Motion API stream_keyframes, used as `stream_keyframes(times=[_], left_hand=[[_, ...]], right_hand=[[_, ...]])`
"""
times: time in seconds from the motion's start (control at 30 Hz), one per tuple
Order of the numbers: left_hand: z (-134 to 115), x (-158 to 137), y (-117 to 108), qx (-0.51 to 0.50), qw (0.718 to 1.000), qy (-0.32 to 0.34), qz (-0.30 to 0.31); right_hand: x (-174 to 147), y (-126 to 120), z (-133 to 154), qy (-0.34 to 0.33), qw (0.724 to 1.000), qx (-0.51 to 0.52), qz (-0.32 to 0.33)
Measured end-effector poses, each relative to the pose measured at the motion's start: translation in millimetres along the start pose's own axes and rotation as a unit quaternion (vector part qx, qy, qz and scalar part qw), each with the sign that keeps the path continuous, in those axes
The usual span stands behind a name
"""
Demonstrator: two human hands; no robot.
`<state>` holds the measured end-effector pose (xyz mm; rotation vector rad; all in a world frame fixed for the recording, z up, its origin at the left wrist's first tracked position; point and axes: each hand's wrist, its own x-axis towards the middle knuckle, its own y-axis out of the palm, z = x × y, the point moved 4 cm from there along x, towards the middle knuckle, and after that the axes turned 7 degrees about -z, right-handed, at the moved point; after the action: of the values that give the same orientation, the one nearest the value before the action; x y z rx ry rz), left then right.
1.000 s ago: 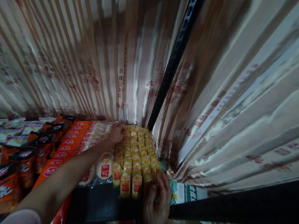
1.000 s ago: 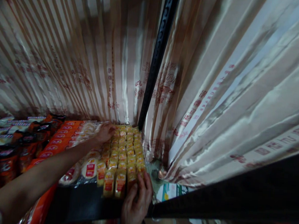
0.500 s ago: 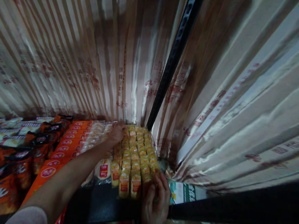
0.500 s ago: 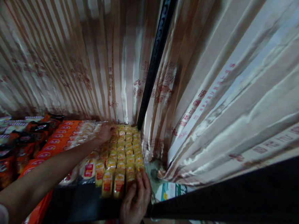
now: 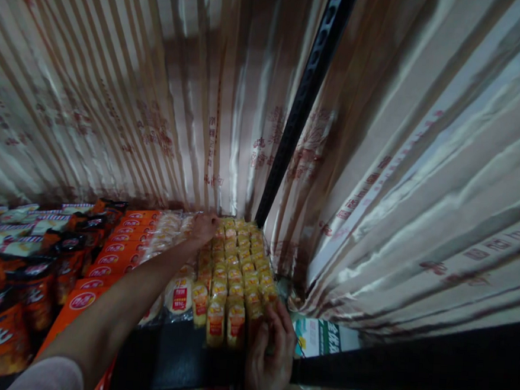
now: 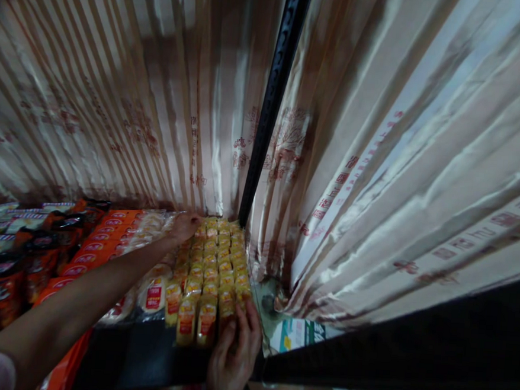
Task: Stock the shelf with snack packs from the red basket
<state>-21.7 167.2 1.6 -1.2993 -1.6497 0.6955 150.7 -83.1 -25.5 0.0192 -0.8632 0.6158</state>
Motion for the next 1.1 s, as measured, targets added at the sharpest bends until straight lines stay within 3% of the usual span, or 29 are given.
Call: stream_keyframes(times=[0.23, 0.67, 0.83, 0.97, 1.1], left_hand=[[4.4, 4.2, 1.2, 0.004, 1.000, -0.020, -0.013], [4.0, 4.7, 4.0, -0.014, 0.999, 0.027, -0.032], [2.1, -7.8, -7.7, -0.008, 0.998, 0.046, -0.050], [-5.3, -26.2, -23.8, 0.021, 0.987, 0.139, -0.079], [-11.5, -41.9, -24.6, 0.023, 0.968, 0.246, -0.036]], right_hand=[[-2.6, 0.5, -0.4, 0.001, 1.000, 0.005, 0.005], [-1.5, 1.2, 2.5, -0.001, 1.000, 0.002, 0.009], [-2.2, 1.5, 2.6, -0.002, 1.000, -0.002, 0.009], [-2.9, 2.0, 2.4, 0.000, 1.000, 0.002, 0.007], [-4.2, 2.6, 2.0, -0.003, 1.000, 0.001, 0.009]])
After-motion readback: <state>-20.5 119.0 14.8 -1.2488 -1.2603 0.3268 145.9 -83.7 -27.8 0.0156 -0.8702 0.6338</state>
